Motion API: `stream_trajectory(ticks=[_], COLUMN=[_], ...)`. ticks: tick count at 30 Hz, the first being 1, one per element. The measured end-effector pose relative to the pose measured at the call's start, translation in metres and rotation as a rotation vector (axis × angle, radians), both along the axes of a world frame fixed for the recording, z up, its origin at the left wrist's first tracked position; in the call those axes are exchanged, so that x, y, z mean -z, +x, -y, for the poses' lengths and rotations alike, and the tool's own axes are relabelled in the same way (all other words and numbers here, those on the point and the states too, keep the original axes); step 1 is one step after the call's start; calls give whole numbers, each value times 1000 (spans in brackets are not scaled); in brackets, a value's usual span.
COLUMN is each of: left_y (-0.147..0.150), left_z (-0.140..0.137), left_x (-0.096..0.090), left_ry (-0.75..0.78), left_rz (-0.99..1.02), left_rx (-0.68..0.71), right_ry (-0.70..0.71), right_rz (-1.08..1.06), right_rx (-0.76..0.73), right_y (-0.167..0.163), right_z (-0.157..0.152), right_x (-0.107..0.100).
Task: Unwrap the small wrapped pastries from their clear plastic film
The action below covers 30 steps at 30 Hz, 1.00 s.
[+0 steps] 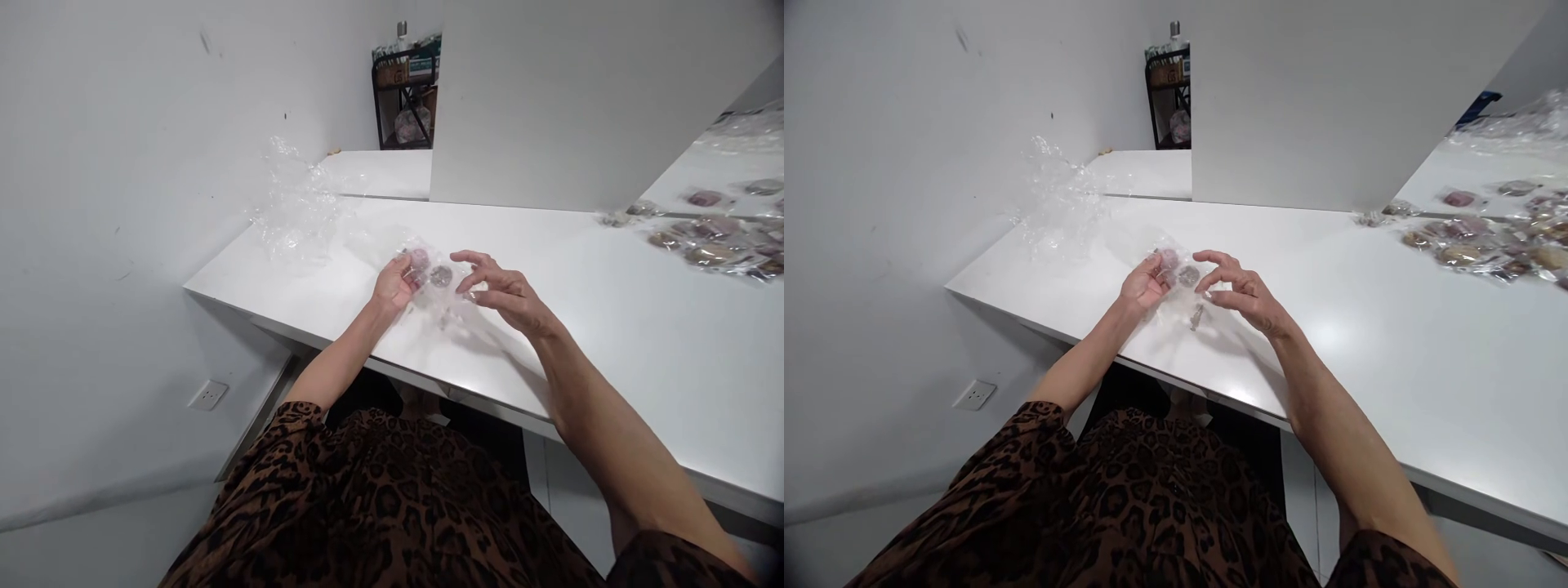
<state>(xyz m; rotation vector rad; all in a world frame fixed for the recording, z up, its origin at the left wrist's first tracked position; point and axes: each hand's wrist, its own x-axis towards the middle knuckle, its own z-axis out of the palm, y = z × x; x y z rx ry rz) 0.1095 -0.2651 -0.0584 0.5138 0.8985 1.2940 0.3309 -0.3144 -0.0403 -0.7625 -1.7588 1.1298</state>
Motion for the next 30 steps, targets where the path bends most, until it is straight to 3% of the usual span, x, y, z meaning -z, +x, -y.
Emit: stream_trajectory(ticks=[2, 4, 6, 9, 14, 19, 22, 30], left_y=[-8, -15, -19, -14, 14, 34, 34, 18], left_z=[-9, -13, -10, 2, 21, 28, 28, 21], left_x=[0, -2, -4, -7, -14, -20, -18, -4], left_ry=[-24, -14, 7, 24, 32, 6, 3, 54], left_rz=[3, -15, -58, -96, -136, -169, -183, -221], left_rx=[-154, -211, -194, -137, 4, 61, 70, 65], right_ry=[-94, -176, -191, -84, 85, 121, 75, -322], right_rz=[69, 50, -19, -3, 232, 338, 237, -266], right_rx=[-154, -183, -41, 206, 332, 480, 444, 281], right_y=[5, 6, 1, -12, -32, -35, -32, -32], right_z=[3, 5, 4, 1, -2, -5, -7, -6], right_x=[-10, -14, -11, 3, 30, 44, 42, 22])
